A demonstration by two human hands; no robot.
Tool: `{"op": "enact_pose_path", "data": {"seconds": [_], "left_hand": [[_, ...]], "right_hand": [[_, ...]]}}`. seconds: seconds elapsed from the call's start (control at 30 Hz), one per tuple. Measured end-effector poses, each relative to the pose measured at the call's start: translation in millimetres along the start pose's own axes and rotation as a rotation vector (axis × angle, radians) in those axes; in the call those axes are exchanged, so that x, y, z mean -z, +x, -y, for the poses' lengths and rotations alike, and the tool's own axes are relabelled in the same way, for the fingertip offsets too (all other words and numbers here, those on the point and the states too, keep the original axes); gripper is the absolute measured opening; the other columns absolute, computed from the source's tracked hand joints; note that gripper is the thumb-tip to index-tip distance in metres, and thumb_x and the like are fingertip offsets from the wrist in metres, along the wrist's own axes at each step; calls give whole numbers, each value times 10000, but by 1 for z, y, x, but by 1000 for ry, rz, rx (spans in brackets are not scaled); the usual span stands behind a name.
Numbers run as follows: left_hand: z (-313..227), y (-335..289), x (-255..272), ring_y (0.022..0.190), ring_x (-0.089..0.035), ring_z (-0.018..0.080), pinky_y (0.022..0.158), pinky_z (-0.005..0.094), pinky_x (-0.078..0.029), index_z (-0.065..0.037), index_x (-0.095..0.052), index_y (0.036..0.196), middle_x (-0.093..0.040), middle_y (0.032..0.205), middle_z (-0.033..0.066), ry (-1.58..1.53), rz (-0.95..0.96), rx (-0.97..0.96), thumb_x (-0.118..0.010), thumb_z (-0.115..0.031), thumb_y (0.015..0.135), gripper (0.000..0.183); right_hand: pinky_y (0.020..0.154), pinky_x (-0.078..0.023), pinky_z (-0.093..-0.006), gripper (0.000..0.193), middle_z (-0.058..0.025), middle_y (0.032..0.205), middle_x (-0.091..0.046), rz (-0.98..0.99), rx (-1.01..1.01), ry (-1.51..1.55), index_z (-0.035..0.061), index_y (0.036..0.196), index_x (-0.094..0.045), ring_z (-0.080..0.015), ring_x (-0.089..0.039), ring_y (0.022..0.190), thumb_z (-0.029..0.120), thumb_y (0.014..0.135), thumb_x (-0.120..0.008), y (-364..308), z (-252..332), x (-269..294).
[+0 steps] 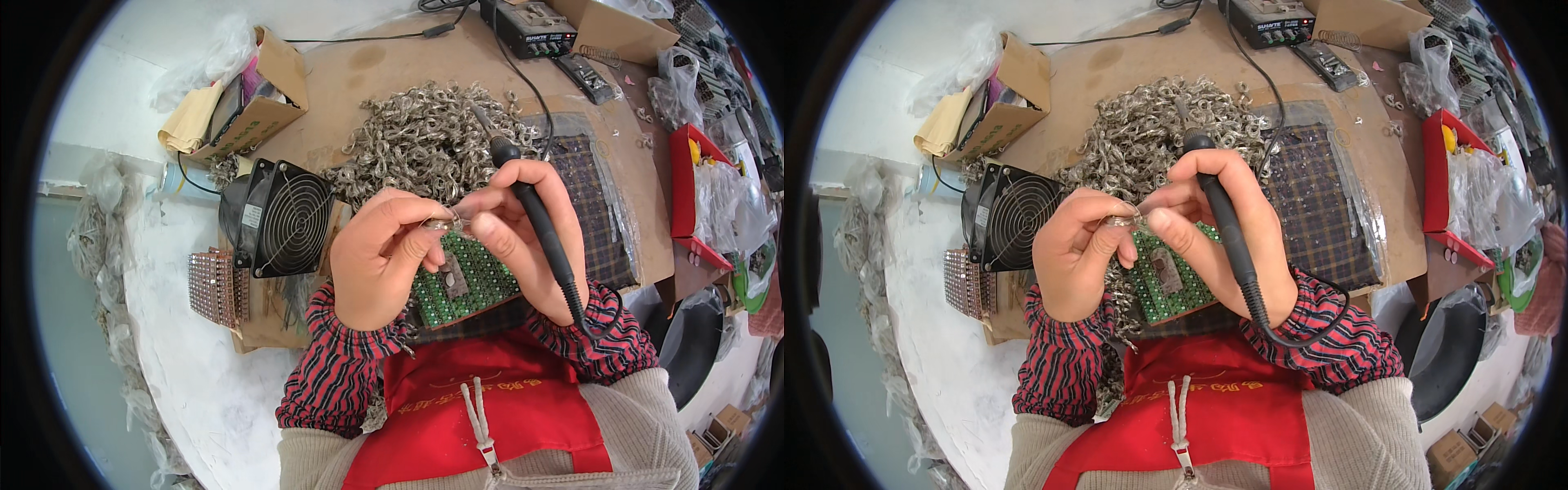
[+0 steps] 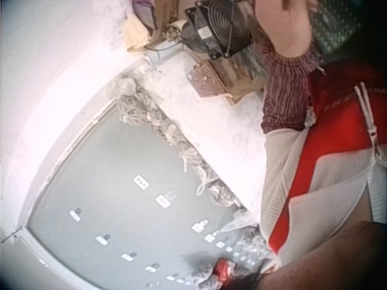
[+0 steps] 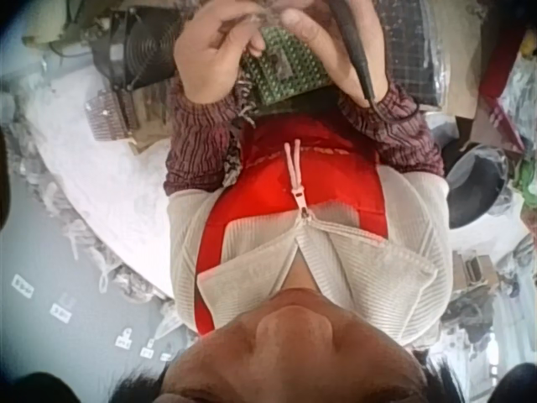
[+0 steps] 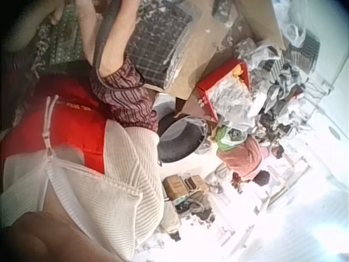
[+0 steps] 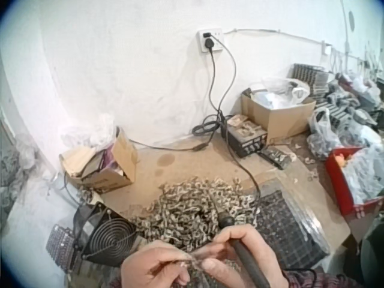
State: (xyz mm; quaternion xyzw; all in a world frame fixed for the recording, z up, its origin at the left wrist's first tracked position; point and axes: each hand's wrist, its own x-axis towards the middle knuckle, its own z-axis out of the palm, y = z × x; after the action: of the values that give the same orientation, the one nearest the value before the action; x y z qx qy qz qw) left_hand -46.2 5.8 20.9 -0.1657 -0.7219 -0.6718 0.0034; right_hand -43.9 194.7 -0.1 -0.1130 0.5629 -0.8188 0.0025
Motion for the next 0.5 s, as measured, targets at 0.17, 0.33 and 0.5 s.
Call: {"op": "enact_pose_path", "data": {"seconds": [0.17, 0.33, 0.5], "left_hand": [[-1, -13, -8, 750, -644, 124, 649, 260, -544, 53, -630, 1190, -627, 1043, 113, -264, -26, 143, -600, 5, 1004, 195], [3, -16, -12, 718, -642, 140, 637, 277, -544, 63, -610, 1177, -663, 927, 110, -580, -55, 253, -610, -29, 1010, 191], [-1, -22, -11, 638, -616, 105, 564, 240, -500, 28, -625, 1085, -645, 746, 58, -191, -126, 275, -679, -57, 991, 138]], "right_hand": [[811, -565, -299, 424, -87, 1022, -688, -50, 244, -226, 31, 1199, -530, -146, -676, 902, -58, 862, -772, -3, -9, -4], [750, -571, -312, 365, -89, 970, -708, -85, 457, -528, 31, 1079, -621, -197, -705, 844, -71, 787, -813, -4, -7, -4], [825, -570, -332, 364, -126, 1017, -720, 12, 579, -700, 29, 1136, -555, -220, -724, 917, -20, 865, -793, -4, 2, 3]]}}
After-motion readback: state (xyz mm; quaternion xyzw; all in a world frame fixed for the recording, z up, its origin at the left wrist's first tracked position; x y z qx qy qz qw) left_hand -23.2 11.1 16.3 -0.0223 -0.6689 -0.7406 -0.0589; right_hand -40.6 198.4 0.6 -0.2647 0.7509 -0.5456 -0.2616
